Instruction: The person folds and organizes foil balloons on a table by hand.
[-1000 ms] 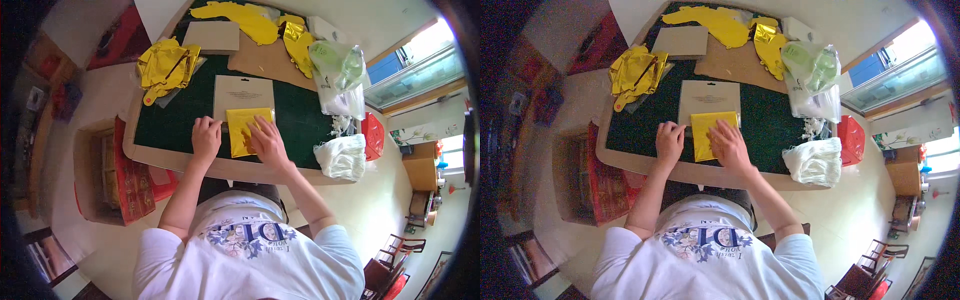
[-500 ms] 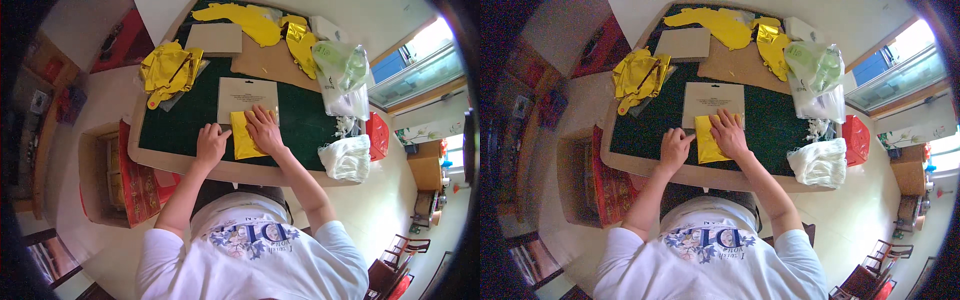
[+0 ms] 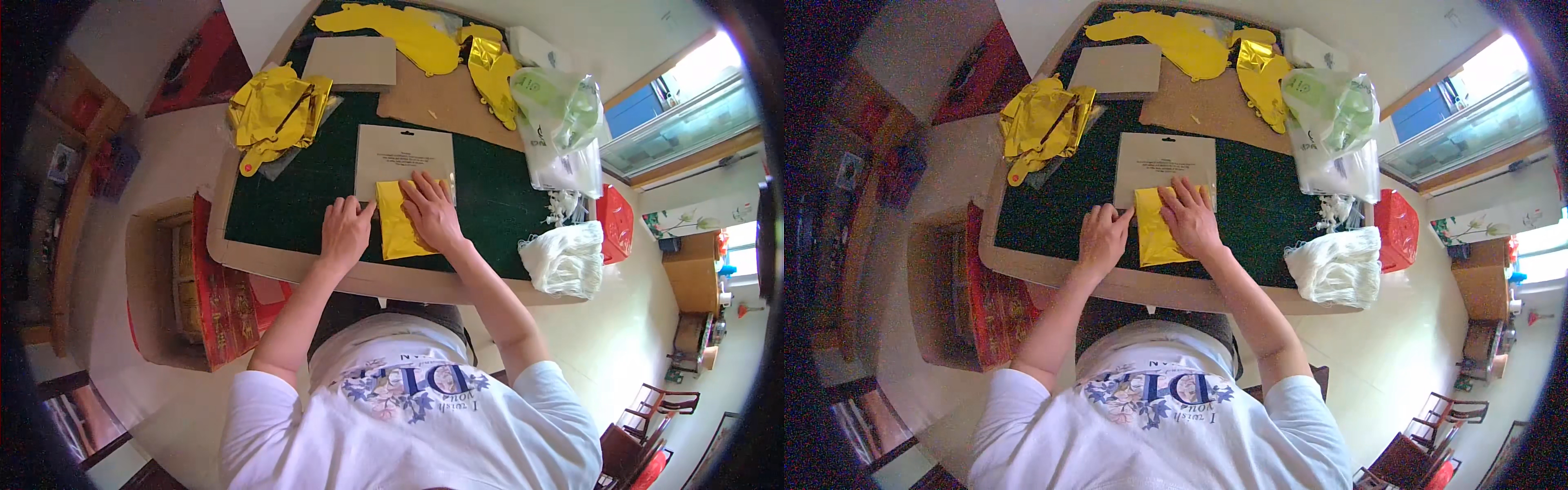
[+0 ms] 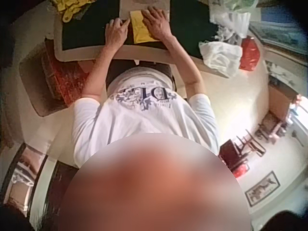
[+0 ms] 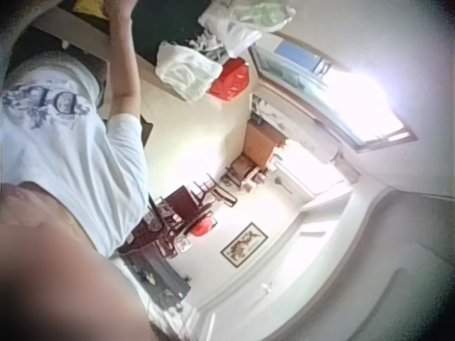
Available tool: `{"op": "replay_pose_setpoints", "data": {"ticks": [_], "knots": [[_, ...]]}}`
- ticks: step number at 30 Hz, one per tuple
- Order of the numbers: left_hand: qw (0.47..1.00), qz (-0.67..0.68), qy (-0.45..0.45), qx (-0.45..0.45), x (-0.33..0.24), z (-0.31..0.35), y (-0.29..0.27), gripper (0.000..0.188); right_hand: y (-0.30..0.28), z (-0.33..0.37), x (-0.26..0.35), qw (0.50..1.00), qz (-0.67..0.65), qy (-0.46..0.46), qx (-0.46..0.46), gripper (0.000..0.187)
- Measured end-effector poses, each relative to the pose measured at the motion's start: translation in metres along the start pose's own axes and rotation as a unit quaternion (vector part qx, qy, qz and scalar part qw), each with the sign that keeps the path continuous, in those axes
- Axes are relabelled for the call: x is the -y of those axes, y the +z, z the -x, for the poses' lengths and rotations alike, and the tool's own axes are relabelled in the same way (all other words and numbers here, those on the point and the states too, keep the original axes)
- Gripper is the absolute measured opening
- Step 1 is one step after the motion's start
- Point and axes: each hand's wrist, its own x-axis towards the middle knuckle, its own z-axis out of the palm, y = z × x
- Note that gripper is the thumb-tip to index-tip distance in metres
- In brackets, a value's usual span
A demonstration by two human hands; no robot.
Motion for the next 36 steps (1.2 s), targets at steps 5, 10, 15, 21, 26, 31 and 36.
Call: {"op": "replay_pose_setpoints", "data": {"ticks": [5, 10, 15, 21, 26, 31, 36], "knots": [[0.999, -0.016, 0.020, 0.041, 0.002, -0.005, -0.002, 0.026, 0.000, 0.000, 0.001, 1.000, -0.002, 0.001, -0.001, 0.041], [0.995, -0.044, 0.060, 0.063, 0.004, -0.011, -0.002, 0.025, 0.002, 0.001, 0.000, 1.000, 0.007, 0.005, 0.003, 0.044], [0.989, -0.073, 0.089, 0.097, 0.009, -0.014, -0.002, 0.026, 0.003, 0.000, 0.003, 1.000, 0.016, 0.008, 0.009, 0.046], [0.984, -0.079, 0.106, 0.123, 0.012, -0.016, -0.003, 0.026, 0.001, 0.001, 0.004, 0.998, 0.060, -0.024, 0.015, 0.048], [0.979, -0.104, 0.101, 0.142, 0.013, -0.017, -0.003, 0.028, 0.000, 0.000, 0.007, 0.996, 0.081, -0.021, 0.037, 0.052], [0.978, -0.103, 0.115, 0.143, 0.017, -0.019, -0.006, 0.029, 0.001, 0.001, 0.005, 0.996, 0.078, -0.021, 0.033, 0.052], [0.986, -0.055, 0.085, 0.133, 0.014, -0.022, -0.015, 0.027, -0.003, 0.001, 0.009, 0.996, 0.077, -0.010, 0.044, 0.046]]}}
